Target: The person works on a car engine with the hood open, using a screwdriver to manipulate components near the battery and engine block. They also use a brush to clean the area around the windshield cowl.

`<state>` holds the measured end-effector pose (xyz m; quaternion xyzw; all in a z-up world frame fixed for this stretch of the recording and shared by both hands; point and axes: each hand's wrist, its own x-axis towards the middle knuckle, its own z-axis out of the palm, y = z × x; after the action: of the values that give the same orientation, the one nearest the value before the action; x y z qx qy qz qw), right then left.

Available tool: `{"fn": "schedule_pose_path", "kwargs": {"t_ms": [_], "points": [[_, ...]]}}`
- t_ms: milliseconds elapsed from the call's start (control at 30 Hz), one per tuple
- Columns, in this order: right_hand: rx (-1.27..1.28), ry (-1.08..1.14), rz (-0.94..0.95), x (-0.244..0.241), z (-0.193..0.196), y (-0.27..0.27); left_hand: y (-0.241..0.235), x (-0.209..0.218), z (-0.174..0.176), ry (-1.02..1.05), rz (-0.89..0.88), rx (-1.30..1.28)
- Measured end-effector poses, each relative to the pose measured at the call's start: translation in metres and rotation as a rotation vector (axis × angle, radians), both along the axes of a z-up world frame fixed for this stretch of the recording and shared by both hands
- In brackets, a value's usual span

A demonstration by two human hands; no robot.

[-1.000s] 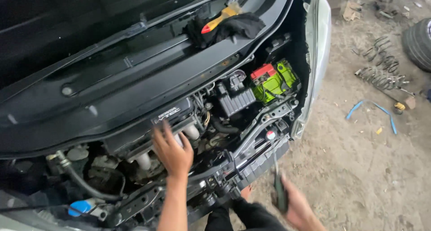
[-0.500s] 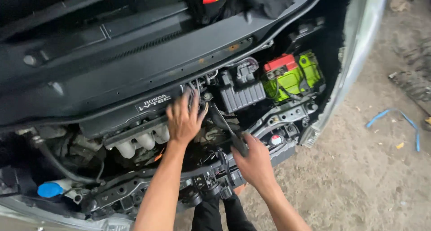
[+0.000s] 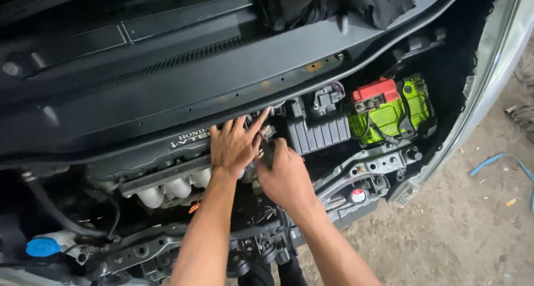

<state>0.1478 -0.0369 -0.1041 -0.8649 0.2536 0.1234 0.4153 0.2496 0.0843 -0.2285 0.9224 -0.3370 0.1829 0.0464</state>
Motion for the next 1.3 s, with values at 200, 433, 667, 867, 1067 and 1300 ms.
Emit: {"fn": "schedule_pose_path", "kwargs": {"t_ms": [200, 433, 667, 867, 1067, 1300], "points": [[-0.017, -0.138, -0.188, -0.011, 0.033, 0.001, -0.005, -0.009, 0.007, -0.035, 0.097, 0.029], [-0.053, -0.037, -0.174, 0.003, 0.036, 0.016, -0.008, -0.007, 0.02, -0.131, 0.103, -0.07], [0.072, -0.073, -0.114, -0.001, 0.043, 0.008, -0.005, -0.012, 0.022, -0.079, 0.114, -0.011], [0.009, -0.003, -0.171, 0.0, 0.035, 0.007, -0.004, -0.012, 0.017, -0.326, 0.134, -0.025], [-0.061, -0.133, -0.115, -0.009, 0.024, 0.002, -0.004, -0.007, 0.031, -0.347, -0.015, -0.132], [-0.096, -0.166, -0.143, -0.009, 0.032, 0.011, -0.003, -0.007, 0.021, -0.32, -0.019, -0.11]]}}
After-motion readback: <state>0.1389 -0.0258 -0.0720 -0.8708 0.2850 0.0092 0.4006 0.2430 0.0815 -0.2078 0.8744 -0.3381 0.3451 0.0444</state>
